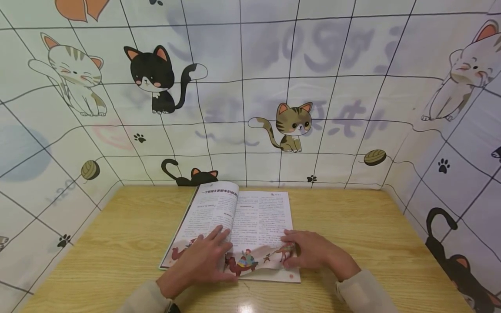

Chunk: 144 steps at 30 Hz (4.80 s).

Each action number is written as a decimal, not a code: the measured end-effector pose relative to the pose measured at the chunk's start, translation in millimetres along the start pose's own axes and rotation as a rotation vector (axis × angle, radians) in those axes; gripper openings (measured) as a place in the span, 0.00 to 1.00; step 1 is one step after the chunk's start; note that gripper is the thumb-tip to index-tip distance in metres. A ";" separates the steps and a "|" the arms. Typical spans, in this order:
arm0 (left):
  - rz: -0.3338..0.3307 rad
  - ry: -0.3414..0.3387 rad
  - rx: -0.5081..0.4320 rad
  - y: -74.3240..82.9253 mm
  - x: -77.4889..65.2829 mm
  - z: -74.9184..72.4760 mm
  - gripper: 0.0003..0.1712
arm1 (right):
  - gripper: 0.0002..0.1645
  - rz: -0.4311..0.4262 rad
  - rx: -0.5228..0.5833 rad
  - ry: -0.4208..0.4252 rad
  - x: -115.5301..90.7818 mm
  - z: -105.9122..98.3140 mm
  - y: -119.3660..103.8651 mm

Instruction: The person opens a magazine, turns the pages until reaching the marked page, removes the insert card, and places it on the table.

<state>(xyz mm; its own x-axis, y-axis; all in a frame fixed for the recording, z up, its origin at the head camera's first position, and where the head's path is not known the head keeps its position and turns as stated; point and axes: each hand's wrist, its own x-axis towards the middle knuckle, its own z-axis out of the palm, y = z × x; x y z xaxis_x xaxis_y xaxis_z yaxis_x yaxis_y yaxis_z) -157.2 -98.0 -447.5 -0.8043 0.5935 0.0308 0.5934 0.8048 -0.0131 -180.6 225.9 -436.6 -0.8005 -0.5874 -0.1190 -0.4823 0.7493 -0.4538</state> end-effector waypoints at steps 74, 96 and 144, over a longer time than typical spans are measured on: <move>0.423 0.290 0.472 4.1 3.8 -3.5 0.11 | 0.61 -0.002 0.003 -0.064 -6.5 0.4 14.3; 0.214 0.213 0.391 7.3 5.9 -10.2 0.14 | 0.58 -0.009 -0.008 -0.056 -4.1 -3.7 12.3; 0.001 0.073 0.028 -1.1 3.8 1.0 0.24 | 0.58 -0.044 0.000 -0.036 -3.3 -5.3 15.9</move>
<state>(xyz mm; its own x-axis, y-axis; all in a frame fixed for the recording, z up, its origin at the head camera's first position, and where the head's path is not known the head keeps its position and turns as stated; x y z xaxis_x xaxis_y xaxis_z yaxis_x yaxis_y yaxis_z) -160.9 -96.6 -448.3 -0.7984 0.5932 0.1037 0.5925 0.8046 -0.0407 -187.5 241.5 -438.8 -0.7654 -0.6302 -0.1308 -0.5164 0.7226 -0.4597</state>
